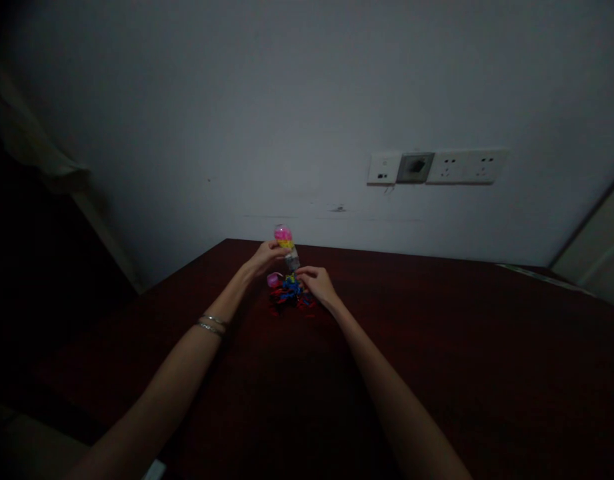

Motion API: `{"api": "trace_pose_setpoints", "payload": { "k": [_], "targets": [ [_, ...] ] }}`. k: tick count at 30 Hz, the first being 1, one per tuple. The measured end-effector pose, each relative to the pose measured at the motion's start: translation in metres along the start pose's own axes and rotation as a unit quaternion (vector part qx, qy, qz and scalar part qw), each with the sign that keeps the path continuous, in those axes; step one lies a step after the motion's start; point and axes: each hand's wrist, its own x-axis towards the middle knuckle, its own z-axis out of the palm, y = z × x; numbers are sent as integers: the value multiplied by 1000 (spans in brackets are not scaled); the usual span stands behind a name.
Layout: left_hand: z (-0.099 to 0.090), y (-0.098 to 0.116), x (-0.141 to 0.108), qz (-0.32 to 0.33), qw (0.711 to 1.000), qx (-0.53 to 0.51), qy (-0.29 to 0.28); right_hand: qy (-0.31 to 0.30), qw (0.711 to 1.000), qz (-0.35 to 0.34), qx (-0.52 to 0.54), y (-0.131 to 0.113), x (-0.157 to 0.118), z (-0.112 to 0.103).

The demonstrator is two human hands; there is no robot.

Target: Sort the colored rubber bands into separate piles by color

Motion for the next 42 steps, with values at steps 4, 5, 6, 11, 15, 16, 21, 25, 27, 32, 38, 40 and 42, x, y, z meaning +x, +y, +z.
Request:
{"api": "trace_pose_setpoints", "payload": {
  "k": [4, 5, 6, 11, 15, 16, 21, 25, 27, 32, 38, 40, 42],
  "targets": [
    [5, -3, 2, -19, 992, -127, 13, 25, 999, -29, 20, 0, -2, 3],
    [5, -3, 3, -18, 989, -147, 15, 33, 998, -40, 24, 0, -2, 4],
    [5, -4, 3, -16, 986, -162, 19, 40, 997, -53, 27, 0, -2, 4],
    [1, -4, 5, -20, 979, -201, 24, 61, 993, -99, 32, -4, -2, 4],
    [3, -2, 0, -12, 977, -209, -35, 25, 996, -77, 23, -6, -3, 8],
    [5, -1, -1, -9, 977, -206, -54, 14, 997, -70, 21, -6, -4, 11],
    [17, 4, -9, -34, 974, -163, -151, -35, 996, -63, 43, -11, -7, 23],
    [23, 9, -11, -37, 971, -135, -195, -25, 996, -58, 57, -16, -8, 25],
    [24, 11, -11, -29, 971, -125, -204, -27, 997, -52, 55, -15, -7, 24],
    [18, 12, -9, -28, 975, -113, -189, -29, 997, -28, 61, -10, -4, 20],
    [3, 17, -7, 2, 987, -104, -121, -17, 997, -19, 66, -4, -2, 19],
    [-1, 19, -6, 3, 989, -100, -112, -11, 997, -13, 70, -2, -3, 19],
    [-6, 22, -6, 11, 990, -108, -92, -4, 998, -20, 67, 0, -3, 19]
  ]
}}
